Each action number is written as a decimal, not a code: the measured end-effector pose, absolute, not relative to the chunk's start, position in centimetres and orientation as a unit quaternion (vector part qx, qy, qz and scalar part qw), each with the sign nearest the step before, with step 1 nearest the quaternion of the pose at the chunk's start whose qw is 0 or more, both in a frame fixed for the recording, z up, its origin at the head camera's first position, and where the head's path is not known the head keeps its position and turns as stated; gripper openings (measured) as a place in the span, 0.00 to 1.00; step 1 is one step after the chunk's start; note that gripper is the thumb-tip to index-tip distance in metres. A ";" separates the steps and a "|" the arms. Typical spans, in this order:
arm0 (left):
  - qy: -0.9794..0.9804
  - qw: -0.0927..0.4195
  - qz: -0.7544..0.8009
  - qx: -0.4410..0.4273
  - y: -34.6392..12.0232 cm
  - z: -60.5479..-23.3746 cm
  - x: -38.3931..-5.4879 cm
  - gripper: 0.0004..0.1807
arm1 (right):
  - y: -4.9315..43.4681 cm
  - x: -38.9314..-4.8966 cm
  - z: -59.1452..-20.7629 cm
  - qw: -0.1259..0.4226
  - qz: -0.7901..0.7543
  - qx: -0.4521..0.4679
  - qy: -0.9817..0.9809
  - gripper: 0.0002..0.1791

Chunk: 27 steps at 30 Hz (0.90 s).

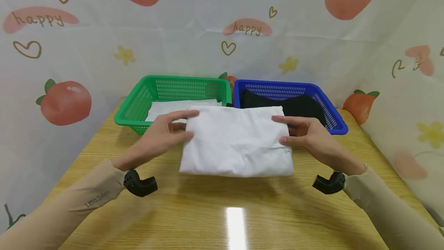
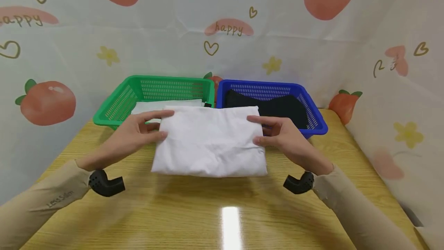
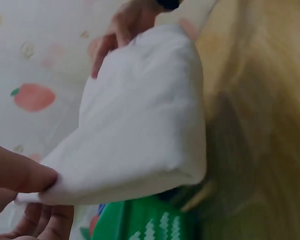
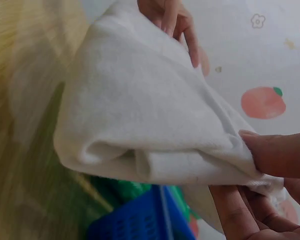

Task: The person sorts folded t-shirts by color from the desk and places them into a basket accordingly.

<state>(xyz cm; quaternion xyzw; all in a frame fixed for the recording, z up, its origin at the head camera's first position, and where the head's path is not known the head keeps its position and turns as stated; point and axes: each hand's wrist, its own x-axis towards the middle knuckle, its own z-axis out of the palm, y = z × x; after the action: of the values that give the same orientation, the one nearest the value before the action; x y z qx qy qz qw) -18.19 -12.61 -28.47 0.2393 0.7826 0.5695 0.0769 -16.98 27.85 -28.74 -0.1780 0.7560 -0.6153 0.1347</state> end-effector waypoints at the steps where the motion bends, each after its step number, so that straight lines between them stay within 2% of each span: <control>1: 0.783 0.075 0.570 0.236 -13.3 -28.1 -18.6 0.29 | 27.1 -17.4 -28.4 0.133 -0.624 -0.180 0.748 0.33; 6: 0.782 0.047 0.581 0.222 -16.0 -26.8 -20.6 0.30 | 23.4 -20.1 -27.0 0.121 -0.650 -0.193 0.725 0.32; 12: 0.753 0.053 0.630 0.185 -18.3 -25.8 -23.6 0.30 | 19.3 -23.5 -26.1 0.109 -0.653 -0.204 0.722 0.31; 17: 0.746 0.029 0.647 0.158 -20.0 -25.0 -26.1 0.30 | 16.3 -26.0 -25.5 0.095 -0.661 -0.199 0.717 0.31; 23: 0.808 -0.013 0.577 0.118 -21.7 -24.3 -28.2 0.30 | 12.9 -28.7 -26.2 0.094 -0.692 -0.195 0.689 0.35; 27: 0.839 -0.014 0.534 0.102 -22.2 -24.7 -29.4 0.32 | 11.1 -29.9 -27.4 0.091 -0.664 -0.185 0.719 0.37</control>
<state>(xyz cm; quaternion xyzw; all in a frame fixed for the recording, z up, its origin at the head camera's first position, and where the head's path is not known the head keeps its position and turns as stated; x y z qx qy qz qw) -29.38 -22.23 -24.69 0.1016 0.8391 0.5342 -0.0140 -29.93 11.14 -27.38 -0.1852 0.7190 -0.6637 0.0911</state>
